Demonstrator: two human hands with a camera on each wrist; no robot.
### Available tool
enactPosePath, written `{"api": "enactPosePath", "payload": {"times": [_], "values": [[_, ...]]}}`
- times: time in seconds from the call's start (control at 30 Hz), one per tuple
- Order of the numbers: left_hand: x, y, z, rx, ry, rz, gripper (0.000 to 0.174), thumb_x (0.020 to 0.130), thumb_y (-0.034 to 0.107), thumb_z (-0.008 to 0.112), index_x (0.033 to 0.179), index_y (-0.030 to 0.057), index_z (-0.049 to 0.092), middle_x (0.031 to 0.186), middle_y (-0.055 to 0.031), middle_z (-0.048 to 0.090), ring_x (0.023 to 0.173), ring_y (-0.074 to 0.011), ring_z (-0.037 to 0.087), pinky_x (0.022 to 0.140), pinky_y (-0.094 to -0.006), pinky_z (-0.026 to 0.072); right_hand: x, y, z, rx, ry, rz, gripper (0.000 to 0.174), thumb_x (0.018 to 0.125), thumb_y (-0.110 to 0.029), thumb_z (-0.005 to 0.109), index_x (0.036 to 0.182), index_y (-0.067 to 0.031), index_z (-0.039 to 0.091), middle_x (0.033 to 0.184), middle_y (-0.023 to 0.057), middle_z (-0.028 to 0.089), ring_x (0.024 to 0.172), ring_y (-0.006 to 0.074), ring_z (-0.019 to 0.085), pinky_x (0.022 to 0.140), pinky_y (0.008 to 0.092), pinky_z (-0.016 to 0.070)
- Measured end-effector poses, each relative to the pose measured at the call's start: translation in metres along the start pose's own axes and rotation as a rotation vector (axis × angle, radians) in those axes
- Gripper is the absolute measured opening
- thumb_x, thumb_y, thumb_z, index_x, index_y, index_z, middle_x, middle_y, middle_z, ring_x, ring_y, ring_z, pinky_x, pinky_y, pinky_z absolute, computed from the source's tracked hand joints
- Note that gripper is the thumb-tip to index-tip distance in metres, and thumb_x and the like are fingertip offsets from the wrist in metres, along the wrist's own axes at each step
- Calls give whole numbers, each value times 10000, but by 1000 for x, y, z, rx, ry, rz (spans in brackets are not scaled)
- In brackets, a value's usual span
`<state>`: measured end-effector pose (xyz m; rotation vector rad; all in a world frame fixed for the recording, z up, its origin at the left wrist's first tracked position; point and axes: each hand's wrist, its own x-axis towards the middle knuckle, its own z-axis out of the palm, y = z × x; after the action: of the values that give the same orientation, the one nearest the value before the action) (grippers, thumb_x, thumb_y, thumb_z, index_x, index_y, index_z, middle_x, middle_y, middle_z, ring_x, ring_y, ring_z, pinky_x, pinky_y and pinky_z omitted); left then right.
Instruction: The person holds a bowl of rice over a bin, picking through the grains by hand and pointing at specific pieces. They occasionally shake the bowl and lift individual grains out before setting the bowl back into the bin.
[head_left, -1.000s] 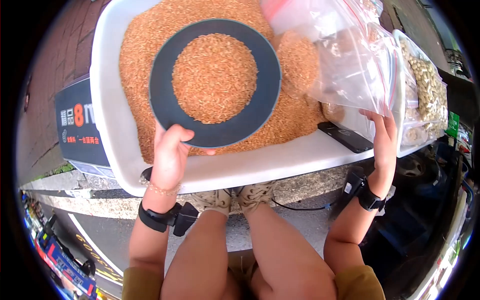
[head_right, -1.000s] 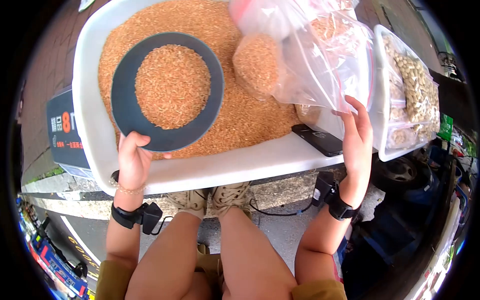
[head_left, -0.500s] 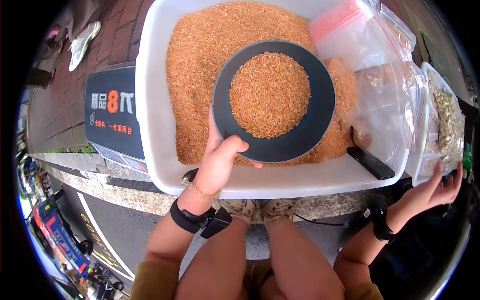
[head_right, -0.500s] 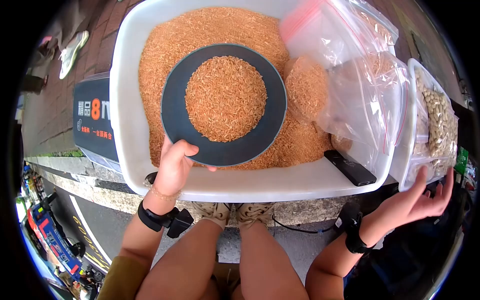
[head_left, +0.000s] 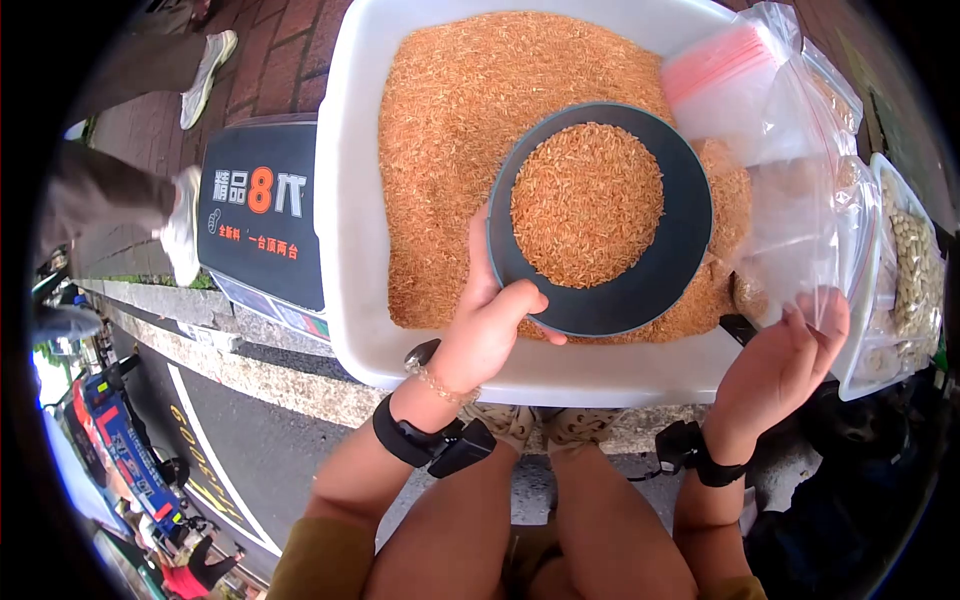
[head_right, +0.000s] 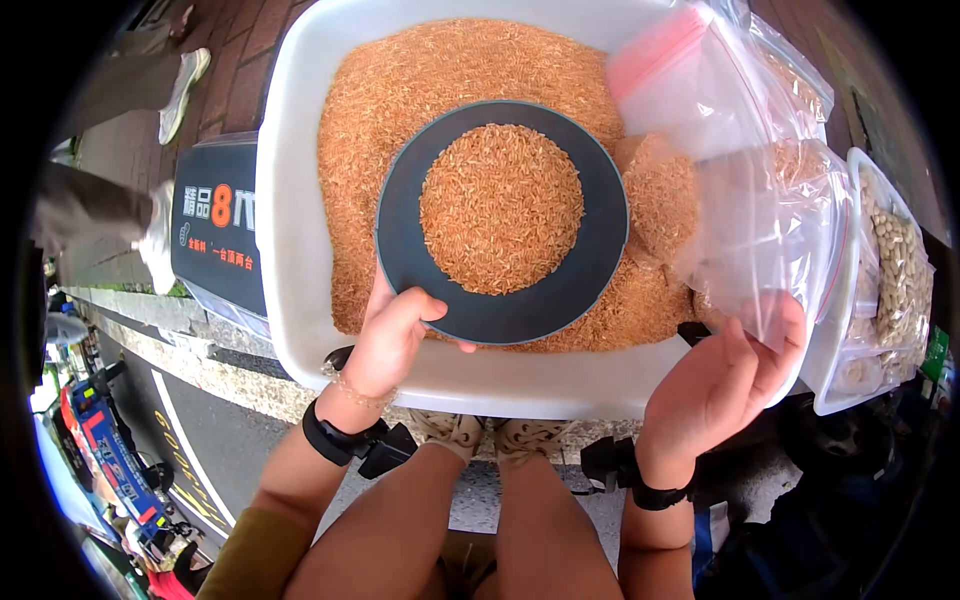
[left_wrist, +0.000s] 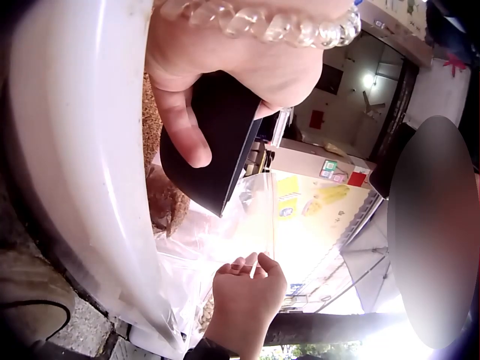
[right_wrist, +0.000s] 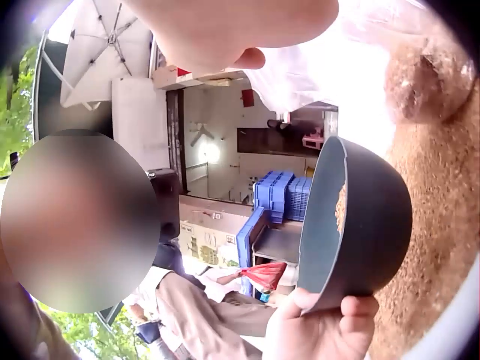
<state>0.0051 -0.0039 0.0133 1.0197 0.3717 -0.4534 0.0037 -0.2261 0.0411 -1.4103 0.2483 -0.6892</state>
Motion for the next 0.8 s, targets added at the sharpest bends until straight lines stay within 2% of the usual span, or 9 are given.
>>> {"api": "enactPosePath", "payload": {"times": [0.07,0.13,0.2,0.27,0.3,0.37,0.47,0.63,0.8], "values": [[0,1,0,-6,-3,-2,740,697,-21,396,1321,171,47,1146,-132,417,797,-175,569,490,-280,531,6,-6,-2,-223,74,-255,318,761,35,419,1077,9,439,1040,75,456,935,147,439,877,281,311],[-1,2,0,-11,-8,-5,739,696,-23,394,1320,173,49,1147,-130,417,800,-172,567,489,-276,529,8,-13,-8,-162,44,-383,283,766,25,420,1046,-4,443,1010,82,460,892,148,438,854,279,310],[-1,3,1,0,-27,6,746,691,-23,399,1320,173,49,1168,-119,404,800,-163,566,485,-267,524,7,-22,-7,-353,-48,-662,237,752,-13,469,987,-24,441,942,86,450,798,182,427,745,292,342],[-2,4,2,25,-36,30,746,689,-21,401,1320,167,52,1181,-113,396,801,-158,564,483,-261,521,-6,-30,2,-552,-250,-791,183,728,-23,518,906,-32,476,917,87,445,718,185,426,650,299,358],[-2,3,3,50,-46,52,745,686,-20,403,1320,160,56,1194,-106,387,802,-153,562,481,-256,518,-4,-48,16,-797,-520,-777,156,691,-25,593,835,-38,534,849,79,475,654,188,426,587,299,346],[-2,3,4,71,-71,67,742,687,-17,404,1320,154,57,1201,-102,383,811,-151,559,480,-251,516,-11,-45,46,-848,-622,-518,259,606,-46,705,845,-65,608,669,3,495,597,167,430,564,289,325],[-3,4,5,84,-122,49,739,687,-16,407,1320,143,61,1217,-98,365,826,-149,551,483,-245,513,-2,-36,73,-902,-815,-246,217,647,-72,669,854,-64,603,677,46,514,520,192,483,487,301,368],[-1,0,3,83,-166,13,745,684,-17,420,1321,131,62,1243,-95,312,824,-148,539,488,-243,514,16,-7,95,-925,-858,-249,166,658,-83,653,804,-29,596,702,98,561,585,262,558,530,332,443],[0,1,4,118,-142,13,733,703,-14,427,1321,125,57,1237,-101,292,844,-143,510,491,-247,514,18,10,101,-882,-873,-378,143,652,-75,647,776,-21,601,689,118,570,595,286,560,545,346,447]]}}
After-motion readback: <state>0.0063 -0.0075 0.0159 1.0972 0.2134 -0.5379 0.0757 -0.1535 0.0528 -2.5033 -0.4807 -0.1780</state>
